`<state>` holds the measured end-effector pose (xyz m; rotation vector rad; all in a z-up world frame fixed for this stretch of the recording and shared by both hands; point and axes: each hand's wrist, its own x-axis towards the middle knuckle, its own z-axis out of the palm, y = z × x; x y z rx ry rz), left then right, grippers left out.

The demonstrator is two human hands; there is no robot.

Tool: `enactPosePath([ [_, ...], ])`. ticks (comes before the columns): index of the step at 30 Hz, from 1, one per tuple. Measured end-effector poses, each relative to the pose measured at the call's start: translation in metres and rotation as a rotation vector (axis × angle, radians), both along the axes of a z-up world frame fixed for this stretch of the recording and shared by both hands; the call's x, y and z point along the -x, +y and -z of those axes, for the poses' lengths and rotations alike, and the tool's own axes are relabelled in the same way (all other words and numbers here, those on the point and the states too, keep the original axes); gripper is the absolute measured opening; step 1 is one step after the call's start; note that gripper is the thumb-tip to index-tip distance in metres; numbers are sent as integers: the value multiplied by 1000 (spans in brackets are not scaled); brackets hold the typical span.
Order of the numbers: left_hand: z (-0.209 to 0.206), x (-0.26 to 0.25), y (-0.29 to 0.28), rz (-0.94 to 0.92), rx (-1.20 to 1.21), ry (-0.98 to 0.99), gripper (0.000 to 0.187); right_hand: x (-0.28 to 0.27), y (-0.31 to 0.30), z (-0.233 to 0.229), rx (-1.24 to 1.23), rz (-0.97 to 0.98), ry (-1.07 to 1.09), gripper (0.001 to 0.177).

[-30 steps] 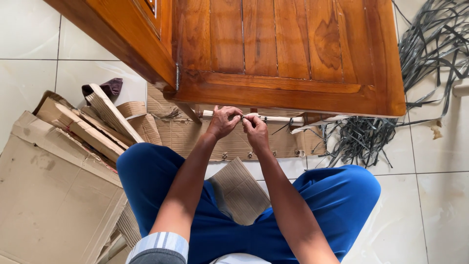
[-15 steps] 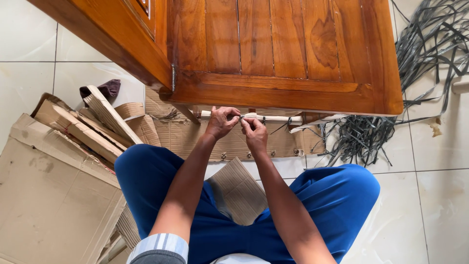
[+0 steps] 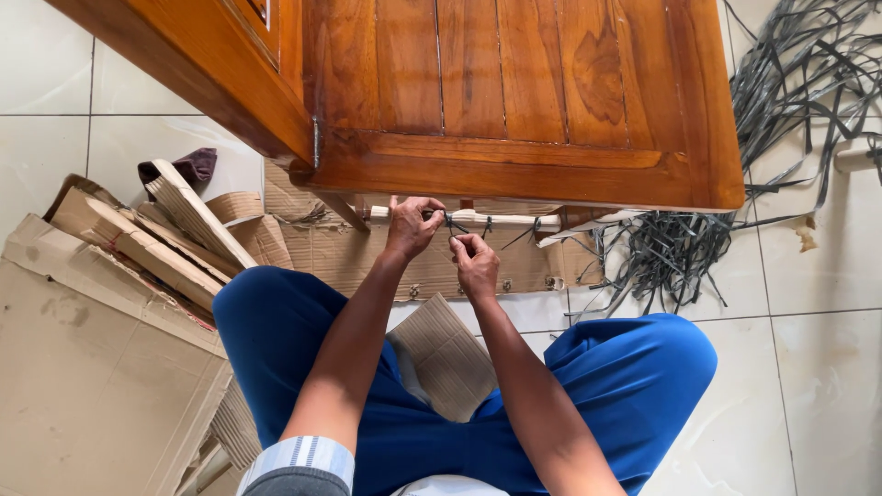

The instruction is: Wrapping the legs of a wooden chair with protective cardboard and securing it with plastic ties.

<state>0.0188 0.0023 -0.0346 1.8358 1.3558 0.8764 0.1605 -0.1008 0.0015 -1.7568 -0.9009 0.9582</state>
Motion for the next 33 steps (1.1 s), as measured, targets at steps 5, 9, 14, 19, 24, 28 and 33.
enactPosePath([
  [5,5,-4,0,-20,15,24,10,-4,-6,18,2,-24,-29,8],
  [9,1,-6,1,-9,35,45,10,-6,-9,15,44,-37,-38,7],
  [14,-16,-10,-3,31,54,76,12,-7,-19,1,78,-34,-52,8],
  [19,-26,-12,-11,95,20,81,30,-12,-30,2,97,-60,-86,9],
  [24,-8,-18,-13,100,31,166,32,-26,-45,2,178,-99,-75,15],
  [28,4,-31,-26,82,-1,189,34,-50,-62,11,199,-133,-154,19],
  [33,12,-67,-56,-75,-156,260,60,-77,-86,8,283,-110,-158,26],
])
